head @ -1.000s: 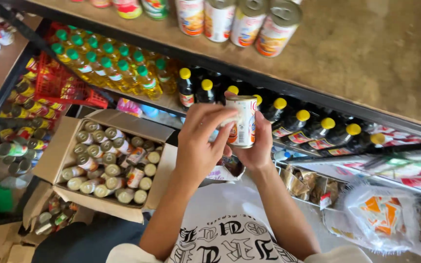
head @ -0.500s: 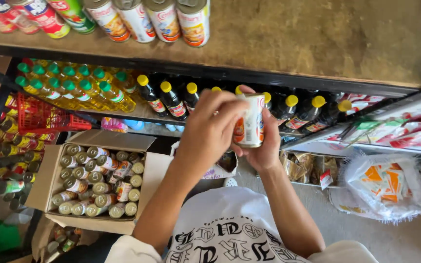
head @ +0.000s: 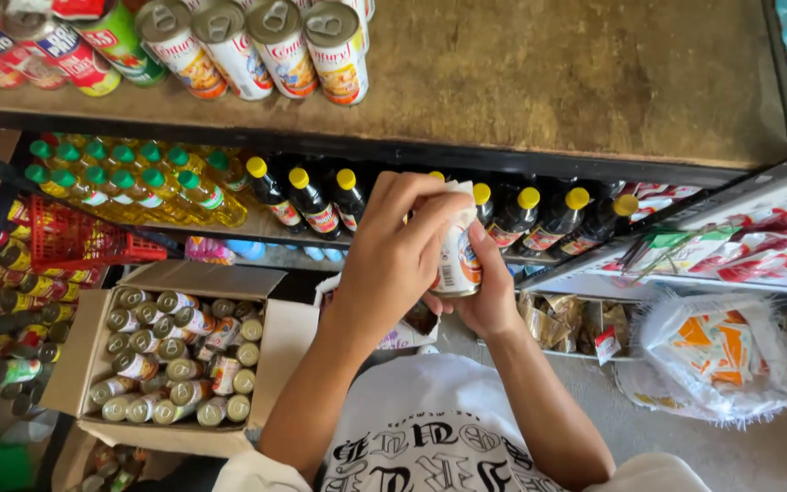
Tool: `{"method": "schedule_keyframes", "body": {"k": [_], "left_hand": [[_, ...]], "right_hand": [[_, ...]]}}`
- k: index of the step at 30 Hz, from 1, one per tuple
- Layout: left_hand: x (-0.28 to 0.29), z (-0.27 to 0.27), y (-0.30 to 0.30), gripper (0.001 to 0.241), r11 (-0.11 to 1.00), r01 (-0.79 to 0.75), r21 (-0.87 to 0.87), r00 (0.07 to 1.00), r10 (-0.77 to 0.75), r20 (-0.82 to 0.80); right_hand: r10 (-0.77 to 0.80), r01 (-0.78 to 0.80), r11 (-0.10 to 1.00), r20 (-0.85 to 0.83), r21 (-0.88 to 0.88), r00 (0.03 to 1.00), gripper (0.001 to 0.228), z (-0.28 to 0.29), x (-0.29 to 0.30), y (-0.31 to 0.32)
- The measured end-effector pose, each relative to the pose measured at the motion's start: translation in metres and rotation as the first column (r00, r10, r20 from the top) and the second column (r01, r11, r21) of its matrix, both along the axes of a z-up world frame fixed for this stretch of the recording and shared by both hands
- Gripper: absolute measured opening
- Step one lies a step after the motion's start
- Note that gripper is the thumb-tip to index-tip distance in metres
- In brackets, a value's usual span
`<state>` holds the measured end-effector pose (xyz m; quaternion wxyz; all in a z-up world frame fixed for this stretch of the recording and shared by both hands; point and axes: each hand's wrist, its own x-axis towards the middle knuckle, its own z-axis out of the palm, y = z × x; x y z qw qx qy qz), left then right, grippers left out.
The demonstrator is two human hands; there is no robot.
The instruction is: Cleaning canned goods with a cloth and organizing them on a grocery shelf.
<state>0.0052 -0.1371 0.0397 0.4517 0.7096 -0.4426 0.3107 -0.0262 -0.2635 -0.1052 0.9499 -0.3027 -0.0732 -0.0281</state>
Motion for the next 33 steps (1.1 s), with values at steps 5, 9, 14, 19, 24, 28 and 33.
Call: {"method": "schedule_keyframes", "body": {"k": [5, 9, 14, 19, 24, 28, 33], "left_hand": [[-0.028, -0.011, -0.009, 0.019, 0.995, 0.101, 0.022, 0.994, -0.099, -0.047], [-0.020, -0.012, -0.004, 0.018, 0.995, 0.097, 0.023, 0.995, -0.097, -0.013], [0.010, -0.008, 0.013, 0.021, 1.000, 0.000, -0.011, 1.000, 0.000, 0.004], [-0.017, -0.031, 0.009, 0.016, 0.994, 0.112, -0.001, 0.992, -0.112, -0.050], [0.008, -0.021, 0.014, 0.017, 0.999, 0.032, -0.019, 0.999, -0.032, -0.043], [0.014, -0.018, 0.013, 0.019, 0.996, 0.088, 0.005, 0.995, -0.088, -0.036], [-0.010, -0.028, 0.003, 0.016, 0.983, 0.181, 0.034, 0.983, -0.179, -0.048]], "right_hand": [[-0.099, 0.119, 0.984, 0.152, -0.134, 0.983, 0.070, 0.031, 0.014, -0.011], [-0.097, 0.109, 0.990, 0.131, -0.092, 0.987, 0.067, 0.040, 0.011, 0.001], [-0.103, 0.113, 0.988, 0.098, -0.109, 0.990, 0.066, 0.054, -0.003, 0.017], [-0.267, 0.280, 0.948, 0.102, -0.152, 0.958, 0.057, 0.043, 0.014, -0.001], [-0.206, 0.218, 0.967, 0.095, -0.135, 0.974, 0.053, 0.036, 0.005, 0.003], [-0.176, 0.183, 0.981, 0.098, -0.062, 0.979, 0.055, 0.067, -0.005, 0.015], [-0.313, 0.330, 0.910, 0.105, -0.251, 0.944, 0.057, 0.042, 0.009, -0.003]]}}
